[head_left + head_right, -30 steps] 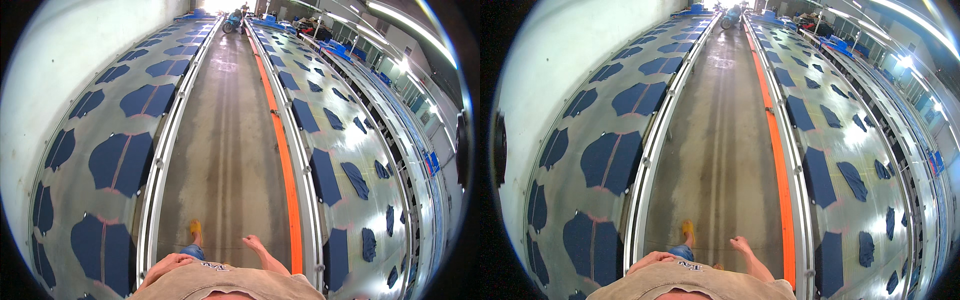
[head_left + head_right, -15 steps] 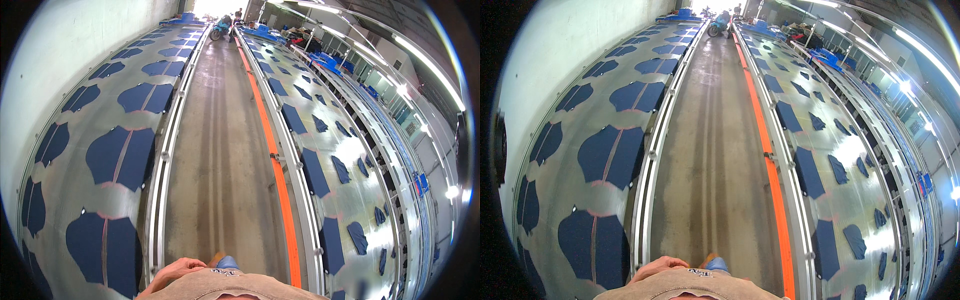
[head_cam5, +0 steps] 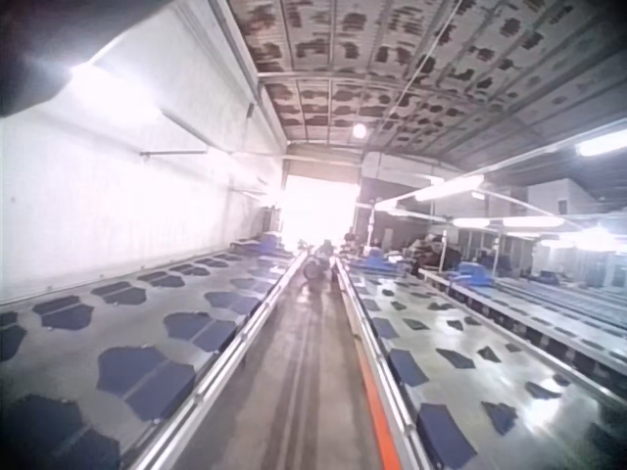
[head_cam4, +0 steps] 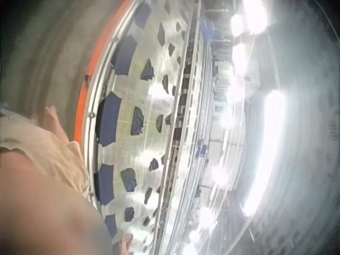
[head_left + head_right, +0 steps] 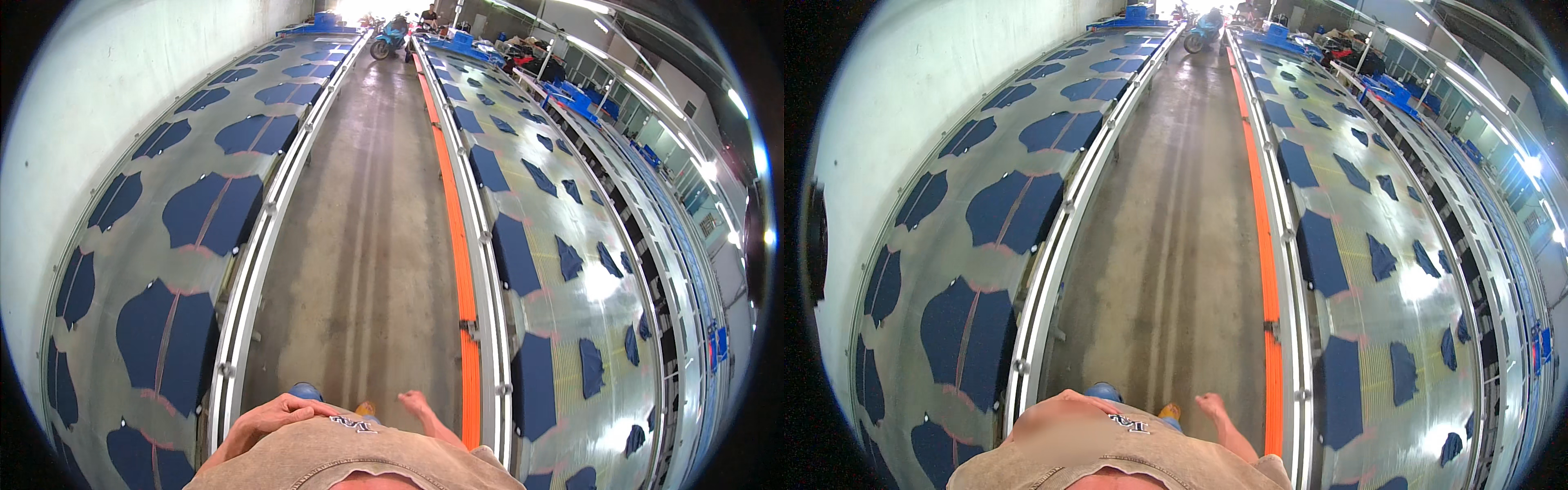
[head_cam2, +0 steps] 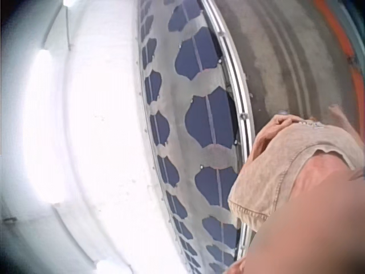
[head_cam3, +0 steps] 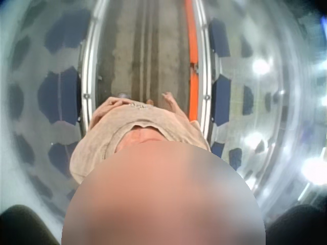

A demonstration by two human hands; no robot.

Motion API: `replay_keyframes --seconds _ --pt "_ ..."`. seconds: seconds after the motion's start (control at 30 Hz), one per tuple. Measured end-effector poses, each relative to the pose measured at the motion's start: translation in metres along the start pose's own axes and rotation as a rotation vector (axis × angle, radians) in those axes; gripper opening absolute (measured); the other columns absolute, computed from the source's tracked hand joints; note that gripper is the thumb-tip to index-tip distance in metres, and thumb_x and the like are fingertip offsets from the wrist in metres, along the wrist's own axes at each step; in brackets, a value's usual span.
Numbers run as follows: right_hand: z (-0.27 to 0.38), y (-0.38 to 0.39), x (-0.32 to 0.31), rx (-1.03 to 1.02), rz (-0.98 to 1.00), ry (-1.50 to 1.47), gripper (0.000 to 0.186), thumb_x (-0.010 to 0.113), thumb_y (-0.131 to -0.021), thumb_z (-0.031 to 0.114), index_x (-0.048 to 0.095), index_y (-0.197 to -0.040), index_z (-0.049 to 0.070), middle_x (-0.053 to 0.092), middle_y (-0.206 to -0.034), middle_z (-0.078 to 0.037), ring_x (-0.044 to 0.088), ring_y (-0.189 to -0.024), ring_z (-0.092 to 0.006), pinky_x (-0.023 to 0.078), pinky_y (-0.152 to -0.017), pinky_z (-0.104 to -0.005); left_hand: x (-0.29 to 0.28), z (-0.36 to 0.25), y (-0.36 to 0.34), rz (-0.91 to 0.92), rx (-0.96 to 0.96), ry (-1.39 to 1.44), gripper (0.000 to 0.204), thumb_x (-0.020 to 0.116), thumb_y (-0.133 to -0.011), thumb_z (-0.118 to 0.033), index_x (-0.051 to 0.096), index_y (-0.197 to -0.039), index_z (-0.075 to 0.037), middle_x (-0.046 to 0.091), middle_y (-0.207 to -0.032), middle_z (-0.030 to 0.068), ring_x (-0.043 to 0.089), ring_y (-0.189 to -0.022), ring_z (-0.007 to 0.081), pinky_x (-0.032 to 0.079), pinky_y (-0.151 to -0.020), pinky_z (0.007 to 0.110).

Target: The person aligns multiple dark blue fabric pieces on a flat surface using red laser lines as guides. They repeatedly pick up each piece, position it along the lines, and smooth it down. The person walks along the table to reach different pieces and continues the same alignment process throughout.

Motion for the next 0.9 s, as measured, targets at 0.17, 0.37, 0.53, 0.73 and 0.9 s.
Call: replay_keyframes --seconds 0.17,0.37,0.53,0.73,0.9 --pt "0.114 -0.091 -0.124 -0.024 -0.131 -0.103 0.050 0.066 -0.089 0.044 0.072 -0.113 0.001 0.072 -0.113 -0.019 0.068 -0.109 -0.0328 0.052 -0.094 -0.0427 -0.069 -0.087 -0.106 0.149 0.112 0.050 0.051 0.052 -0.104 -0.044 0.066 -0.129 -0.001 0.065 -0.129 0.0149 0.057 -0.122 0.0264 0.040 -0.107 0.039" --pt "0.169 -0.183 -0.151 0.201 -0.065 -0.021 0.048 0.064 -0.089 0.045 0.074 -0.111 0.003 0.074 -0.106 -0.018 0.070 -0.102 -0.0298 0.054 -0.090 -0.0406 -0.191 -0.186 -0.224 0.369 0.133 0.078 0.054 0.050 -0.104 -0.045 0.064 -0.132 -0.001 0.062 -0.135 0.0178 0.054 -0.129 0.0293 0.037 -0.111 0.042" --pt "0.175 -0.230 -0.135 0.121 0.122 0.017 0.046 0.066 -0.089 0.048 0.076 -0.111 0.009 0.076 -0.101 -0.011 0.071 -0.096 -0.0257 0.056 -0.085 -0.0391 -0.269 -0.264 -0.305 0.506 0.142 0.081 0.074 0.041 -0.100 -0.063 0.066 -0.128 0.000 0.053 -0.144 0.0228 0.044 -0.140 0.0370 0.030 -0.117 0.051" --pt "0.196 -0.349 -0.149 0.286 0.247 0.044 0.048 0.070 -0.082 0.049 0.076 -0.112 0.011 0.074 -0.113 -0.012 0.070 -0.104 -0.0289 0.054 -0.091 -0.0409 -0.339 -0.344 -0.413 0.563 0.124 0.054 0.075 0.039 -0.100 -0.063 0.068 -0.126 0.001 0.054 -0.143 0.0239 0.044 -0.140 0.0380 0.029 -0.117 0.053" --pt "0.259 -0.477 -0.196 0.141 0.222 0.027 0.056 0.063 -0.083 0.051 0.073 -0.112 0.005 0.070 -0.118 -0.020 0.066 -0.112 -0.0364 0.052 -0.095 -0.0440 -0.376 -0.412 -0.510 0.462 0.184 0.037 0.076 0.039 -0.100 -0.062 0.069 -0.122 0.004 0.056 -0.140 0.0249 0.044 -0.139 0.0394 0.028 -0.117 0.055"
Point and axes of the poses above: each hand's wrist, its own y-axis away from the middle knuckle, its own x-axis out of the palm, z = x × y, the point moved 4 cm from there along -y, towards the middle knuckle
